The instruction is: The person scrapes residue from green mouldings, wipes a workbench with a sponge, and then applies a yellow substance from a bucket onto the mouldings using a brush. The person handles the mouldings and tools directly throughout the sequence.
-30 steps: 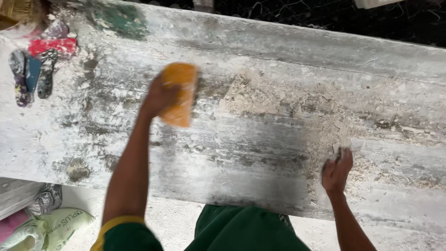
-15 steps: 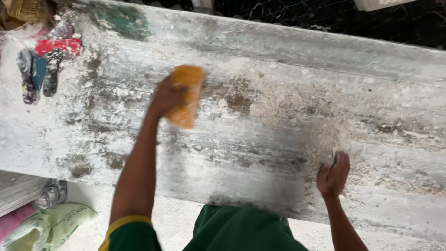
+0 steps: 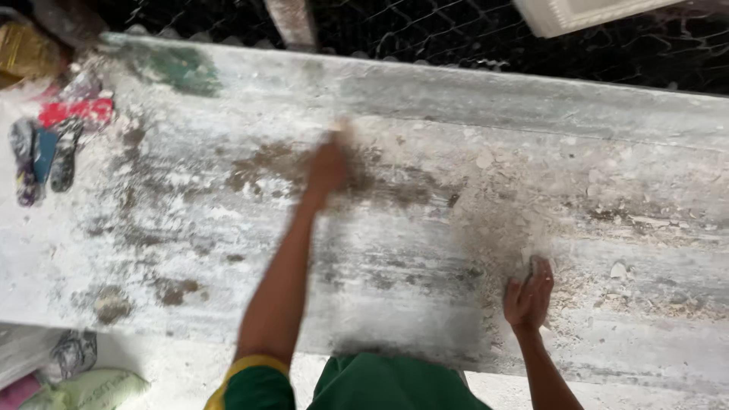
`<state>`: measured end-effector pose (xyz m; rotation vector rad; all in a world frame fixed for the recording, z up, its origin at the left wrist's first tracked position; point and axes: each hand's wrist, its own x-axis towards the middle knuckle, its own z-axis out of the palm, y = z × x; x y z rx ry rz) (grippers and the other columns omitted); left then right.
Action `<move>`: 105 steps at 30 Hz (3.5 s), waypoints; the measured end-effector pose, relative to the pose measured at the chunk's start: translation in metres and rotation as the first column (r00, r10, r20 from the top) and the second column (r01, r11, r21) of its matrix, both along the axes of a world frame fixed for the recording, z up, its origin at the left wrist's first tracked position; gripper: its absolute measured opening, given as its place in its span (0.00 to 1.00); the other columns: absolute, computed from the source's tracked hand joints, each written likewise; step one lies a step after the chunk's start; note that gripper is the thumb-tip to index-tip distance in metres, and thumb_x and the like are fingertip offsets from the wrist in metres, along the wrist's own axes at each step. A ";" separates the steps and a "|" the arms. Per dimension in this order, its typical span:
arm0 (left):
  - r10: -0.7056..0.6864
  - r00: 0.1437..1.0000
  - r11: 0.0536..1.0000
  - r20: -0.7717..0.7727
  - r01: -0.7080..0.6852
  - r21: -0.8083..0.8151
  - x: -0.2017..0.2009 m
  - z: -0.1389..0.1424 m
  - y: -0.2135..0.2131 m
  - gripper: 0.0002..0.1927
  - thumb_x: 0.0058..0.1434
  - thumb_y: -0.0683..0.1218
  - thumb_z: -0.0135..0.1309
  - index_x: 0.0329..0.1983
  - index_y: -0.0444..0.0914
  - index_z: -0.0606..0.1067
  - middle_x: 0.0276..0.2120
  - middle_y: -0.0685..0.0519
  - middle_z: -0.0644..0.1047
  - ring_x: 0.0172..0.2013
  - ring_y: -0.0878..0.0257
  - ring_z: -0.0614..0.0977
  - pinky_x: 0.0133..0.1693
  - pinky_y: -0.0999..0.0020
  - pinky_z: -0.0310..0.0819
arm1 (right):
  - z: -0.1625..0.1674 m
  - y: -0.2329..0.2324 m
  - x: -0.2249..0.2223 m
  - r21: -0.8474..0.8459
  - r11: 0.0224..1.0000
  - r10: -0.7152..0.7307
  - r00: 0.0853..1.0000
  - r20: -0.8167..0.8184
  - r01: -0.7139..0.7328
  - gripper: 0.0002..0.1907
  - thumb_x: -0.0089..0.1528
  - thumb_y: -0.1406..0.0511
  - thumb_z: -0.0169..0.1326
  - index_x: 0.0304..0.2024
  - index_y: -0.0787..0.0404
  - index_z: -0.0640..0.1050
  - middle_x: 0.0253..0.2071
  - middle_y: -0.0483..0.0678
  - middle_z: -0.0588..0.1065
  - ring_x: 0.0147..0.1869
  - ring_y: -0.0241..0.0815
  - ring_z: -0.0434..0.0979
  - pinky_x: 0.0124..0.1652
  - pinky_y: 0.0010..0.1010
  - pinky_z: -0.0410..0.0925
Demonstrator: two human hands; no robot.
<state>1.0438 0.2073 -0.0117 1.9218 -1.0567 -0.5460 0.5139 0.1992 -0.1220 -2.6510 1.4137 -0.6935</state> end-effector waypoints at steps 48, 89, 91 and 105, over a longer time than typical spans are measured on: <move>-0.186 0.972 0.959 -0.147 0.212 0.188 -0.572 -0.036 -0.210 0.17 0.68 0.47 0.44 0.52 0.32 0.74 0.48 0.36 0.78 0.47 0.44 0.81 0.53 0.46 0.74 | -0.002 -0.176 -0.303 0.176 0.968 0.134 0.961 0.240 -0.179 0.36 0.76 0.49 0.29 0.72 0.73 0.57 0.74 0.70 0.56 0.79 0.69 0.55 0.74 0.56 0.51; -0.861 -0.077 0.167 0.503 0.891 0.422 -0.855 -0.025 -0.120 0.08 0.60 0.48 0.53 0.40 0.51 0.81 0.40 0.54 0.83 0.43 0.53 0.85 0.36 0.50 0.79 | 0.015 0.037 -0.521 0.694 0.705 -0.704 0.267 0.658 0.147 0.17 0.74 0.59 0.42 0.55 0.61 0.77 0.43 0.45 0.76 0.48 0.36 0.74 0.52 0.31 0.69; -0.814 -0.100 0.193 0.572 0.883 0.429 -0.900 -0.018 -0.133 0.07 0.64 0.50 0.53 0.40 0.52 0.81 0.37 0.54 0.83 0.41 0.54 0.85 0.37 0.52 0.79 | 0.016 0.016 -0.543 0.722 0.676 -0.736 0.171 0.655 0.149 0.19 0.72 0.58 0.43 0.60 0.59 0.72 0.49 0.45 0.75 0.56 0.38 0.74 0.57 0.34 0.68; -0.782 -0.205 0.098 0.588 0.893 0.440 -1.116 -0.023 -0.240 0.05 0.62 0.47 0.57 0.40 0.51 0.79 0.32 0.56 0.81 0.38 0.57 0.85 0.35 0.56 0.79 | -0.014 0.005 -0.742 0.818 0.575 -0.818 0.025 0.575 0.016 0.21 0.73 0.56 0.41 0.62 0.61 0.69 0.51 0.53 0.76 0.56 0.46 0.78 0.57 0.40 0.71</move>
